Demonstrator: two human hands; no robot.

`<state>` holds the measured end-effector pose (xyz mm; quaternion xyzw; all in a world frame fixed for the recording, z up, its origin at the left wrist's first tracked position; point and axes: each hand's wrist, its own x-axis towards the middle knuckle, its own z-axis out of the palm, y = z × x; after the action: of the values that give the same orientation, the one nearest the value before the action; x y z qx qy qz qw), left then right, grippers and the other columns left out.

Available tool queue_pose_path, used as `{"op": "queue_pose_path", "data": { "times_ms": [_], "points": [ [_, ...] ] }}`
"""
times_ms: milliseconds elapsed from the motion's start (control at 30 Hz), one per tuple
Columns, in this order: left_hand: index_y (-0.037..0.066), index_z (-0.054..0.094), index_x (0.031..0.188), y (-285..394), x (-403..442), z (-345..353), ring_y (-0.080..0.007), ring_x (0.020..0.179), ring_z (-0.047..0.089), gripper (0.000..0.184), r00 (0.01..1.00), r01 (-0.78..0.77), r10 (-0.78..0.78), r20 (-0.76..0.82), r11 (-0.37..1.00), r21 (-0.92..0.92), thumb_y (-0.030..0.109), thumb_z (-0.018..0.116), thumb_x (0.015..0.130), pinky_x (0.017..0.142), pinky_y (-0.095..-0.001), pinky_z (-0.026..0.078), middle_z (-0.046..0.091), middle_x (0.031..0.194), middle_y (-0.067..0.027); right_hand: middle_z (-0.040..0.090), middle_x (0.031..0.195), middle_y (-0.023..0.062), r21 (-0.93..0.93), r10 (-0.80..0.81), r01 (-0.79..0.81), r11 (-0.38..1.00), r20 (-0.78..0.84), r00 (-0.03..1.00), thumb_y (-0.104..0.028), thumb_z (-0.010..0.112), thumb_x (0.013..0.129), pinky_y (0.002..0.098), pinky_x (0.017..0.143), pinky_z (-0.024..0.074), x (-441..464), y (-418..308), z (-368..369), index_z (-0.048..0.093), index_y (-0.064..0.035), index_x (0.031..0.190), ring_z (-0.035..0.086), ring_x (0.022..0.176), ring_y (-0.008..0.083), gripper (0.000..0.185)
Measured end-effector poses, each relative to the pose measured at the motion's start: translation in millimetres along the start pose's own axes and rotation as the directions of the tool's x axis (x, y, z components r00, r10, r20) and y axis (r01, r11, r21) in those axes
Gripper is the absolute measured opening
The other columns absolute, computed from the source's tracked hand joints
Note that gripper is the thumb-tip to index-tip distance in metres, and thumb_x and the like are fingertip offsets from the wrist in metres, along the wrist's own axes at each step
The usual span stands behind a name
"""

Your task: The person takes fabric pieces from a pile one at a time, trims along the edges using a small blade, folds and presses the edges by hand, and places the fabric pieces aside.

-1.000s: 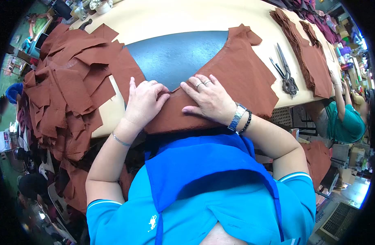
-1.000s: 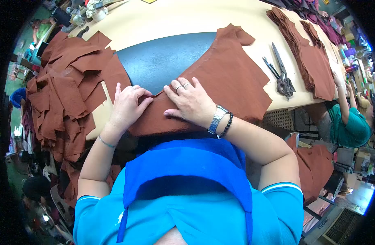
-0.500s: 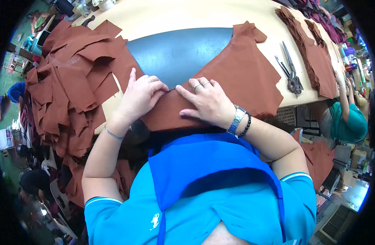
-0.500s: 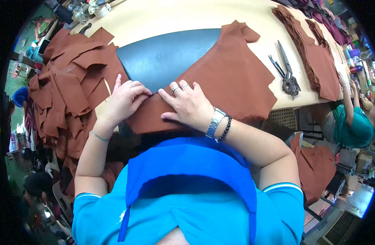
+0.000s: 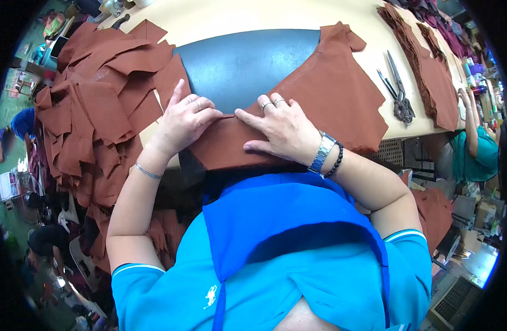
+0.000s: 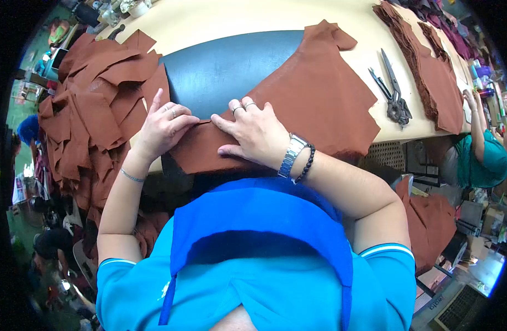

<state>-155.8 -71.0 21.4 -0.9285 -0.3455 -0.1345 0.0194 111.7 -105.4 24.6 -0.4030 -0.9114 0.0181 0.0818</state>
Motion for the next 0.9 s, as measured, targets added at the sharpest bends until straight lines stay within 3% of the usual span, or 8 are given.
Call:
{"op": "queue_pose_path", "data": {
  "times_ms": [267, 467, 633, 700, 767, 800, 833, 900],
  "points": [
    [0.023, 0.074, 0.095, -10.6, -8.0, 0.6, -0.0100, 0.091, 0.064, 0.015, 0.999, 0.030, -0.029, -0.032, 0.998, 0.048, 0.016, 0.067, 0.084, 0.117, -0.0596, 0.024, 0.066, 0.093, 0.0078, 0.051, 0.124, 0.0161, 0.044, -0.010, 0.009, 0.999, 0.030, 0.999, -0.062, 0.061, 0.085, 0.0492, 0.077, 0.0545, 6.8, -1.6, -1.2, 0.053, -0.0252, 0.139, 0.051, 0.116, 0.0314, 0.067],
    [0.025, 0.075, 0.099, -10.4, -10.5, -0.1, -0.0089, 0.090, 0.064, 0.018, 0.998, 0.018, -0.011, -0.056, 0.993, 0.116, 0.018, 0.066, 0.084, 0.117, -0.0631, 0.022, 0.065, 0.091, 0.0088, 0.051, 0.122, 0.0214, 0.044, 0.050, -0.058, 0.997, 0.166, 0.985, -0.062, 0.063, 0.083, 0.0524, 0.078, 0.0563, 23.7, -18.5, -16.1, 0.049, -0.0312, 0.143, 0.053, 0.112, 0.0370, 0.069],
    [0.025, 0.073, 0.107, 0.7, -10.6, -11.8, -0.0140, 0.107, 0.058, 0.022, 0.997, 0.076, -0.081, 0.010, 0.969, 0.234, 0.022, 0.063, 0.088, 0.116, -0.0653, 0.018, 0.062, 0.107, 0.0056, 0.053, 0.116, 0.0193, 0.103, -0.009, -0.009, 0.995, 0.174, 0.985, -0.059, 0.064, 0.084, 0.0502, 0.083, 0.0553, 12.1, -3.1, -19.2, 0.055, -0.0191, 0.136, 0.055, 0.109, 0.0374, 0.066],
    [0.025, 0.068, 0.118, 17.6, -15.4, -16.9, -0.0185, 0.114, 0.055, 0.029, 0.978, 0.206, -0.204, -0.036, 0.951, 0.232, 0.028, 0.062, 0.090, 0.115, -0.0652, 0.019, 0.059, 0.116, 0.0018, 0.055, 0.120, 0.0172, 0.231, -0.099, 0.048, 0.972, 0.213, 0.972, -0.056, 0.064, 0.087, 0.0504, 0.094, 0.0504, 4.2, 19.4, -26.9, 0.059, -0.0106, 0.127, 0.057, 0.113, 0.0375, 0.061],
    [0.025, 0.061, 0.131, 39.1, -25.7, -19.3, -0.0238, 0.119, 0.052, 0.040, 0.918, 0.387, -0.368, -0.145, 0.911, 0.141, 0.035, 0.061, 0.092, 0.114, -0.0648, 0.020, 0.055, 0.126, -0.0027, 0.047, 0.139, 0.0193, 0.137, -0.172, 0.168, 0.976, 0.019, 0.985, -0.057, 0.062, 0.088, 0.0589, 0.104, 0.0407, -6.1, 36.1, -20.8, 0.053, -0.0120, 0.135, 0.045, 0.132, 0.0394, 0.066],
    [0.020, 0.050, 0.142, 46.1, -41.3, -18.1, -0.0270, 0.129, 0.046, 0.059, 0.863, 0.504, -0.491, -0.120, 0.856, 0.117, 0.048, 0.060, 0.092, 0.113, -0.0598, 0.022, 0.051, 0.134, -0.0090, 0.044, 0.143, 0.0191, 0.158, -0.128, 0.123, 0.980, 0.022, 0.992, -0.057, 0.062, 0.088, 0.0600, 0.108, 0.0354, -11.6, 40.6, -16.1, 0.050, -0.0129, 0.139, 0.041, 0.136, 0.0387, 0.068],
    [0.011, 0.051, 0.138, 53.6, -53.0, -16.7, -0.0309, 0.122, 0.051, 0.068, 0.819, 0.564, -0.540, -0.196, 0.820, 0.099, 0.057, 0.061, 0.089, 0.109, -0.0546, 0.030, 0.055, 0.127, -0.0134, 0.041, 0.147, 0.0189, 0.181, -0.082, 0.076, 0.981, 0.029, 0.996, -0.057, 0.062, 0.089, 0.0612, 0.111, 0.0300, -18.3, 42.0, -10.5, 0.047, -0.0137, 0.142, 0.037, 0.140, 0.0379, 0.071],
    [0.006, 0.052, 0.132, 69.2, -67.3, -21.3, -0.0347, 0.112, 0.056, 0.079, 0.659, 0.752, -0.752, -0.006, 0.659, 0.016, 0.066, 0.063, 0.082, 0.100, -0.0488, 0.039, 0.058, 0.118, -0.0169, 0.035, 0.153, 0.0188, 0.228, 0.006, -0.016, 0.973, 0.043, 0.999, -0.057, 0.061, 0.089, 0.0627, 0.115, 0.0217, -23.4, 34.5, -1.8, 0.041, -0.0147, 0.148, 0.030, 0.145, 0.0372, 0.075]
  ]
}}
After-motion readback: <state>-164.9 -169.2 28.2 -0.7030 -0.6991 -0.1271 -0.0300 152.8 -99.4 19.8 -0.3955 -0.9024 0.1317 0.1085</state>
